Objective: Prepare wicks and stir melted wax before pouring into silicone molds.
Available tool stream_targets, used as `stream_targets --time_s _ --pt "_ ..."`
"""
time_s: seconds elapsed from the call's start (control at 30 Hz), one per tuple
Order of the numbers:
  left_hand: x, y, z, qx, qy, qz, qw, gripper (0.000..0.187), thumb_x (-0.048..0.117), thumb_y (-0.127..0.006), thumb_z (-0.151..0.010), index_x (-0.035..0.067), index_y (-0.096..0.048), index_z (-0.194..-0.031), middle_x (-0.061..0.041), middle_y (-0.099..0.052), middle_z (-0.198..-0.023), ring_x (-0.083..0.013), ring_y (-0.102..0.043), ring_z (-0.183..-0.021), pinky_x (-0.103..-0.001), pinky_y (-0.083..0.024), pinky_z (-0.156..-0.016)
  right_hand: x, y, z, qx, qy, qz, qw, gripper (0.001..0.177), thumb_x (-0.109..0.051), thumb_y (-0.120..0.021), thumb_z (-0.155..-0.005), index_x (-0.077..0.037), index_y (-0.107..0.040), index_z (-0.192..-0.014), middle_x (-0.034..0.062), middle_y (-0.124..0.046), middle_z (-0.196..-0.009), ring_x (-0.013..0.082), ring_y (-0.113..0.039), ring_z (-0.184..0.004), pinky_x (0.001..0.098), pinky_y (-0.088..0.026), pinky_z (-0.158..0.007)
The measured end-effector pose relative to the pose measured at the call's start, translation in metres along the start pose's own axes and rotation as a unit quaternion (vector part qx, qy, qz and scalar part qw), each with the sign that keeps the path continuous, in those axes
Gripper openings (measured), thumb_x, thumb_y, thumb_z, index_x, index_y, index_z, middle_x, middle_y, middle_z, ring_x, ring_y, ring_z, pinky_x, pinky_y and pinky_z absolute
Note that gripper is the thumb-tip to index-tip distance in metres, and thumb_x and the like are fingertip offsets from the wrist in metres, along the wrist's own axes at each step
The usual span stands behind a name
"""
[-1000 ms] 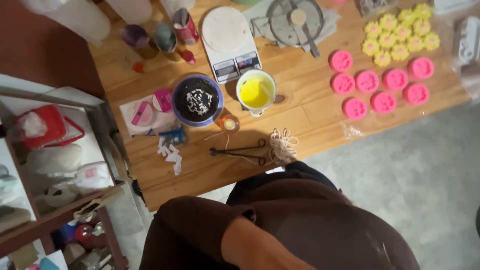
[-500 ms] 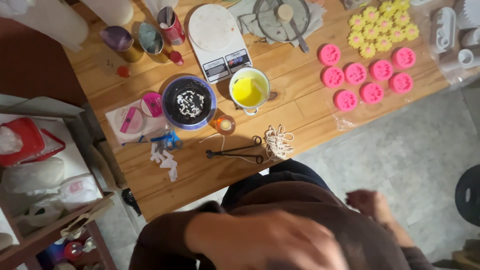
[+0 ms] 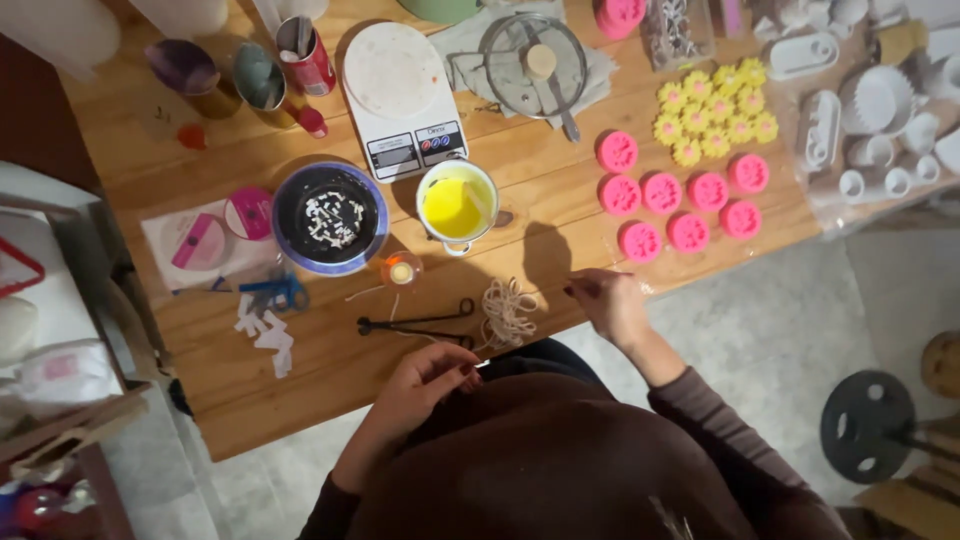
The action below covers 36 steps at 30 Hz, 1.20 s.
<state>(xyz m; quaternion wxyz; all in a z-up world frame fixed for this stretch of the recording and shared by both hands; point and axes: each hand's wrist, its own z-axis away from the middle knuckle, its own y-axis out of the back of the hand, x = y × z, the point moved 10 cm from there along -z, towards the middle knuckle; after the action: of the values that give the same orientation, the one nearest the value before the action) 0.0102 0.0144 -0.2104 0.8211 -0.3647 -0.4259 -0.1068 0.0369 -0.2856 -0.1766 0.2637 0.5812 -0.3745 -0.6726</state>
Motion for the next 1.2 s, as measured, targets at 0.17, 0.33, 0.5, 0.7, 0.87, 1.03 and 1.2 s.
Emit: stream_targets --time_s 0.17,0.33,0.5,0.7,0.87,1.03,1.2 --pt "0.037 -0.001 -0.023 0.140 -0.114 -0.274 0.945 0.020 0.006 -0.071 -0.090 0.004 -0.074 -0.109 -0.011 -0.075 -0.100 -0.0215 -0.069 -0.089 -0.031 -0.056 -0.079 0.027 -0.066 -0.006 -0.135 -0.094 -0.174 0.971 0.026 -0.010 -0.078 -0.083 -0.005 -0.079 -0.108 0.0052 -0.081 -0.087 0.0144 -0.075 -0.074 0.0290 -0.060 -0.067" --pt "0.097 -0.052 -0.033 0.177 -0.322 -0.464 0.806 0.024 0.007 -0.074 -0.085 0.006 -0.076 -0.109 -0.012 -0.074 -0.110 -0.0299 -0.070 -0.097 -0.036 -0.057 -0.082 -0.027 -0.099 0.020 -0.340 -0.181 -0.409 0.828 0.045 -0.009 -0.065 -0.095 -0.002 -0.060 -0.139 0.0129 -0.077 -0.115 0.0205 -0.073 -0.101 0.0318 -0.060 -0.089" --pt "0.119 -0.063 -0.018 0.197 -0.416 -0.478 0.748 0.018 0.007 -0.073 -0.089 0.007 -0.074 -0.107 -0.008 -0.074 -0.109 -0.0254 -0.073 -0.096 -0.034 -0.060 -0.080 -0.044 -0.091 0.037 -0.366 -0.275 -0.619 0.638 0.051 -0.007 -0.055 -0.098 0.007 -0.049 -0.147 0.0184 -0.061 -0.142 0.0279 -0.060 -0.128 0.0411 -0.047 -0.110" --pt "0.136 -0.079 -0.015 0.078 -0.410 -0.503 0.757 0.020 0.007 -0.073 -0.083 0.005 -0.070 -0.102 -0.007 -0.068 -0.094 -0.0252 -0.069 -0.088 -0.035 -0.057 -0.073 -0.060 -0.074 0.042 -0.402 -0.240 -0.602 0.646 0.053 -0.005 -0.053 -0.098 0.009 -0.045 -0.149 0.0225 -0.064 -0.136 0.0300 -0.061 -0.128 0.0399 -0.046 -0.112" --pt "0.115 -0.084 -0.013 0.038 -0.425 -0.589 0.687 0.017 0.010 -0.075 -0.086 0.003 -0.065 -0.098 -0.008 -0.062 -0.093 -0.0268 -0.062 -0.085 -0.038 -0.053 -0.070 -0.067 -0.074 0.049 -0.413 -0.275 -0.639 0.588 0.055 -0.005 -0.052 -0.096 0.007 -0.044 -0.150 0.0235 -0.064 -0.136 0.0300 -0.061 -0.128 0.0396 -0.045 -0.113" --pt "0.106 -0.071 -0.007 0.016 -0.375 -0.565 0.735 0.016 0.008 -0.071 -0.086 0.004 -0.063 -0.100 -0.009 -0.062 -0.097 -0.0287 -0.064 -0.091 -0.038 -0.054 -0.076 -0.093 -0.058 0.037 -0.410 -0.237 -0.657 0.587 0.056 -0.007 -0.053 -0.095 0.005 -0.044 -0.149 0.0235 -0.065 -0.138 0.0290 -0.062 -0.129 0.0376 -0.047 -0.112" --pt "0.057 -0.018 0.001 0.080 -0.272 -0.525 0.802 0.027 0.000 -0.061 -0.085 0.003 -0.065 -0.112 -0.012 -0.067 -0.109 -0.0317 -0.066 -0.101 -0.037 -0.056 -0.084 -0.037 -0.088 0.040 -0.381 -0.157 -0.501 0.761 0.047 0.007 -0.067 -0.090 0.000 -0.060 -0.136 0.0123 -0.072 -0.119 0.0186 -0.070 -0.110 0.0321 -0.058 -0.096"
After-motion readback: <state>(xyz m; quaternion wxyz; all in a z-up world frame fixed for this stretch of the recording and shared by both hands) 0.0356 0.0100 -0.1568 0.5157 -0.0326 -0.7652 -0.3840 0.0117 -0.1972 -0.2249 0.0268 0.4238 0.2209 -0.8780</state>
